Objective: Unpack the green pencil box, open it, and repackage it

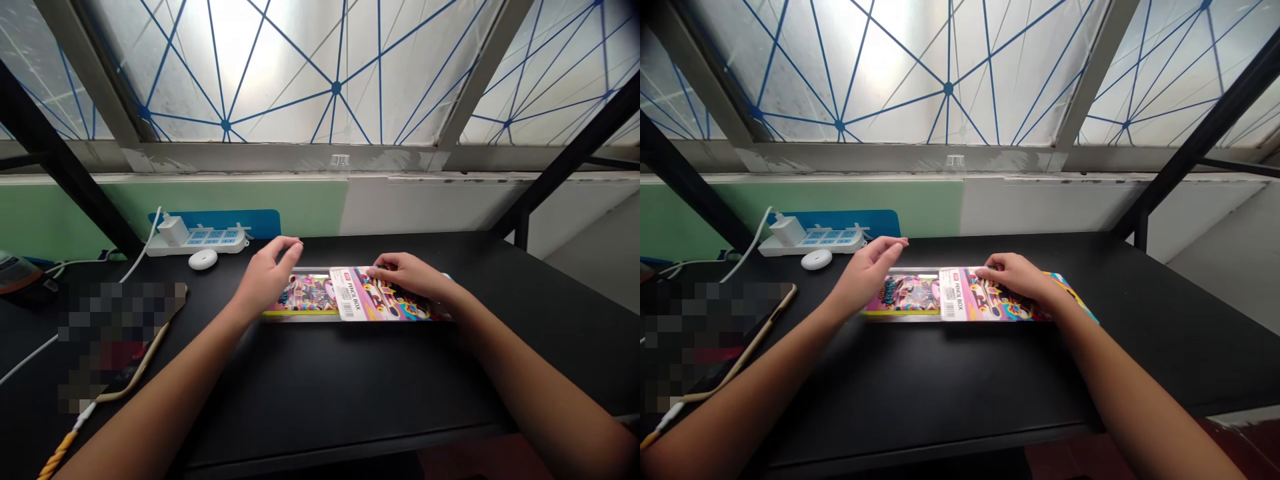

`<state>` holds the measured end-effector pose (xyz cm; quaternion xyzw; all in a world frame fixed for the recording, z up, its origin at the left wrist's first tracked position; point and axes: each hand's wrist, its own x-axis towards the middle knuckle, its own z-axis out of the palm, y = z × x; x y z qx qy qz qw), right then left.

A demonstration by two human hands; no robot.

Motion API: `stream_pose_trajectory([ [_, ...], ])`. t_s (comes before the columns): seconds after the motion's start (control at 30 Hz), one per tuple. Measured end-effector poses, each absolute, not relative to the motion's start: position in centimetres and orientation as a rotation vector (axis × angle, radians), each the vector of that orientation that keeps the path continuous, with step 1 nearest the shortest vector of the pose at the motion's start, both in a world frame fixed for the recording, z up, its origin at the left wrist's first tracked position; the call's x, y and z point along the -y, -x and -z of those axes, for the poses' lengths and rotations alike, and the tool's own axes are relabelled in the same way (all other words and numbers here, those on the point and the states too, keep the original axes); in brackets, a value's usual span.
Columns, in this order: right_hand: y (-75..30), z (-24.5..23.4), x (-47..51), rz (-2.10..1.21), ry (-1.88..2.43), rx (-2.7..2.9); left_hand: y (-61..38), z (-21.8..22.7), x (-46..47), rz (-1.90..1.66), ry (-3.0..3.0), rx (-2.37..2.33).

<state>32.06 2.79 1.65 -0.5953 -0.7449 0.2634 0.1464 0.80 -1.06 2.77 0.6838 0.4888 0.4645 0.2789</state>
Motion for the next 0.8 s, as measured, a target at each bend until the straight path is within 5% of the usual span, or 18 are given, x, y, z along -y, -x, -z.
stream_pose_trajectory([
  [0.2, -34.3, -2.7, -3.3, -0.911, 1.688, 2.296, 0.9, -0.5, -1.7, -1.389, -1.414, -1.23],
  [0.5, -28.1, -2.9, -3.5, -0.665, 1.61, 2.437, 0.7, -0.2, -1.7, -1.459, -1.2, -1.089],
  [0.8, -13.2, -4.0, -2.6, -0.352, 1.412, 2.648, 1.2, -0.4, -1.0, -1.075, -1.885, -1.418],
])
